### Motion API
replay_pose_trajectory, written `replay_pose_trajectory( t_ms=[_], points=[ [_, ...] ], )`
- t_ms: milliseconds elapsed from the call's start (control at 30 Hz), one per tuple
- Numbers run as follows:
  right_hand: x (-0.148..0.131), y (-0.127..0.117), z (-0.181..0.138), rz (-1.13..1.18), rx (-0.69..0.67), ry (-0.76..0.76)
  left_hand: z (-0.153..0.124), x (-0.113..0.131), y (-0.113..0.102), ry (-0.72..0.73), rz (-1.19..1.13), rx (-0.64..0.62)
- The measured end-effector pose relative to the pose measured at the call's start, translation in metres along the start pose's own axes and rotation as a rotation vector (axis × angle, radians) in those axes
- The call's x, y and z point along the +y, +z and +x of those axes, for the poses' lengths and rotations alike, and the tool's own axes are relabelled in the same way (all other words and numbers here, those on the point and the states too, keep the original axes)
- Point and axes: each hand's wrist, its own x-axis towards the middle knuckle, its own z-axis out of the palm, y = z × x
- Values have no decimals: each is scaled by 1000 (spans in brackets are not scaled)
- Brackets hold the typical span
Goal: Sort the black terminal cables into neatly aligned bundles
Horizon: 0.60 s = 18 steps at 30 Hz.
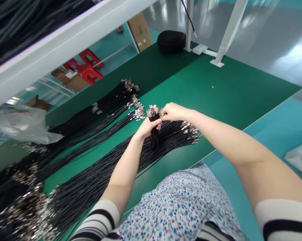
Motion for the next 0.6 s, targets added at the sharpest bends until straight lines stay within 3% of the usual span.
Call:
replay_pose_trajectory(
  t_ms=[100, 167, 267, 333, 467, 600],
  points=[
    [36, 4, 1, 87, 71, 105, 6, -3, -2, -49, -13, 71],
    [69, 16, -2, 9, 107, 199, 11, -6, -4, -69, -11, 114],
    [114, 46, -9, -196, -5, 253, 17, -9, -6, -86, -5, 140],
    [133, 69, -16, -264, -107, 190, 20, -10, -8, -94, -14, 152],
    [139, 96, -28, -381, -73, -8, 22, -7, -9, -114, -62, 171],
    [132, 94, -36, -538, -3, -80, 22, -4, -10, -133, -78, 191]
  ],
)
